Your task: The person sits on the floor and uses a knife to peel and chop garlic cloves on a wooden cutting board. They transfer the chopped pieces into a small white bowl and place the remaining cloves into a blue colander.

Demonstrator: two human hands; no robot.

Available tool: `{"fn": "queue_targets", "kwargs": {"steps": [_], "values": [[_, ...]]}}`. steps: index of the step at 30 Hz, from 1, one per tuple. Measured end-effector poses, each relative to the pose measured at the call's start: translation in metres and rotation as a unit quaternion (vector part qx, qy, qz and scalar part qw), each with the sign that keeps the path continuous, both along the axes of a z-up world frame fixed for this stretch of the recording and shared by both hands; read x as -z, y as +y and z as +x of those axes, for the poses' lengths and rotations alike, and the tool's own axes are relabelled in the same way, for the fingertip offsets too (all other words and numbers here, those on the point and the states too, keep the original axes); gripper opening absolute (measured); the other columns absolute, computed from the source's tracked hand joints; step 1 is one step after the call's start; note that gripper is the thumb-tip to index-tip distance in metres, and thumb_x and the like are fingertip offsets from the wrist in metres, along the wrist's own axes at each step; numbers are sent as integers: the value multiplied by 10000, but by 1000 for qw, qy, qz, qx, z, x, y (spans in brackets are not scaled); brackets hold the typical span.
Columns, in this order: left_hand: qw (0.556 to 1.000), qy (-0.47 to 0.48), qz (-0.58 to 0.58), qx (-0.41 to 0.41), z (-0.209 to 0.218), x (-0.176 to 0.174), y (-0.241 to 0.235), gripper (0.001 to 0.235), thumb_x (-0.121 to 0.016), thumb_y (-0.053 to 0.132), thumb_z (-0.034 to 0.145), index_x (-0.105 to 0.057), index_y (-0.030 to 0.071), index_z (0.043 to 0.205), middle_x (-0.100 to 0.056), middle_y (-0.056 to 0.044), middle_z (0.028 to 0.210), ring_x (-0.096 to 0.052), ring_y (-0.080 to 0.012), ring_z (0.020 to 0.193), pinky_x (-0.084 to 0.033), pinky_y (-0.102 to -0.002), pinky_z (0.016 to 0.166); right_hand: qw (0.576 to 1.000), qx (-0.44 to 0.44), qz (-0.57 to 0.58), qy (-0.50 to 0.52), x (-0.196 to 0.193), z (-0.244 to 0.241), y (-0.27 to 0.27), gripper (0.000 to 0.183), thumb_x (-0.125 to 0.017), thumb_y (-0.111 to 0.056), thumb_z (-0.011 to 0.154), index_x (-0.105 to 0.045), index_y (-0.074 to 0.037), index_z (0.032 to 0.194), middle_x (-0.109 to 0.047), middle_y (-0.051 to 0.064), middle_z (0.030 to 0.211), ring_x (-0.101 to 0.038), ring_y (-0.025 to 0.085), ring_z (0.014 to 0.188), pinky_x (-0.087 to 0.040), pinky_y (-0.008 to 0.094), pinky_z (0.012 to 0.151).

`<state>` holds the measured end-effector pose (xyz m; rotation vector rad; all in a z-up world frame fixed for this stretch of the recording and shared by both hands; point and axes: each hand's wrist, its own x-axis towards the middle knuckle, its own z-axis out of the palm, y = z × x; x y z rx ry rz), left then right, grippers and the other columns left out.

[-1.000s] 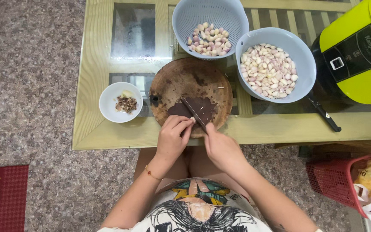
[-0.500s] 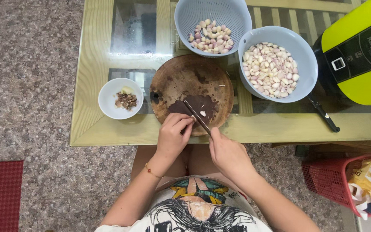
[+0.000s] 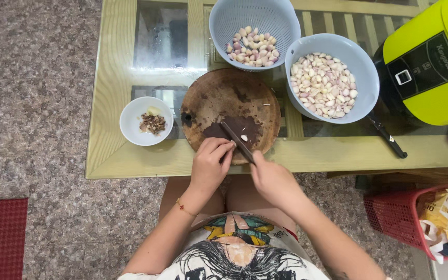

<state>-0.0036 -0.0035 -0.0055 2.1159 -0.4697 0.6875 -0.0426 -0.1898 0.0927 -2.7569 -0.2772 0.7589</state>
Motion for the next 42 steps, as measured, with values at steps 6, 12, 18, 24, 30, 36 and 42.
{"fn": "queue_targets", "kwargs": {"steps": [6, 12, 18, 24, 30, 36, 42], "values": [[999, 28, 42, 5, 2, -9, -8, 144, -762, 0, 937, -847, 80, 1021, -754, -66, 993, -743, -266, 987, -647, -366, 886, 999, 49, -15, 4, -15, -1, -19, 262, -331, -298, 1133, -521, -142, 1225, -804, 249, 1068, -816, 471, 1007, -636, 614, 887], [998, 55, 15, 17, 9, 4, -3, 92, -840, 57, 911, -843, 129, 969, -776, -9, 922, -765, -225, 931, -655, -335, 862, 1000, 25, -8, 0, -11, -8, -14, 272, -331, -354, 1118, -496, -154, 1200, -784, 268, 1082, -786, 527, 977, -602, 655, 871], [997, 69, 14, 16, 8, 0, 0, 73, -851, 74, 913, -851, 136, 952, -784, -6, 934, -763, -214, 942, -657, -334, 869, 1000, 5, -19, 2, -13, -5, -6, 238, -308, -307, 1118, -464, -155, 1214, -781, 258, 995, -797, 508, 939, -609, 645, 848], [997, 70, 31, 23, 9, -1, 1, 58, -829, 94, 944, -833, 149, 961, -772, 17, 945, -756, -198, 950, -651, -321, 858, 1000, -4, -16, -26, 18, 12, 2, 234, -325, -274, 1116, -473, -136, 1233, -777, 235, 913, -804, 492, 901, -620, 620, 829], [984, 72, 117, 117, 24, -9, 8, 101, -730, 45, 995, -758, 111, 1066, -737, -32, 1144, -733, -260, 1094, -635, -382, 947, 998, 56, 28, -28, -3, 5, -19, 271, -422, -332, 1101, -535, -126, 1236, -791, 290, 937, -785, 537, 967, -594, 681, 848], [857, 190, 401, 262, 55, -82, -7, 400, -744, -58, 947, -736, 80, 1322, -688, -134, 1366, -642, -361, 1245, -684, -471, 924, 992, 91, 41, -71, -16, 13, -59, 420, -492, -387, 1075, -418, -255, 1467, -784, 275, 925, -772, 540, 980, -573, 671, 892], [816, 227, 457, 273, 70, -80, -27, 468, -761, 107, 936, -685, 62, 1396, -628, -212, 1430, -623, -392, 1317, -682, -489, 911, 983, 107, 76, -131, -19, 13, -83, 527, -499, -280, 1089, -417, -238, 1609, -813, 215, 921, -822, 440, 929, -633, 551, 853]]}}
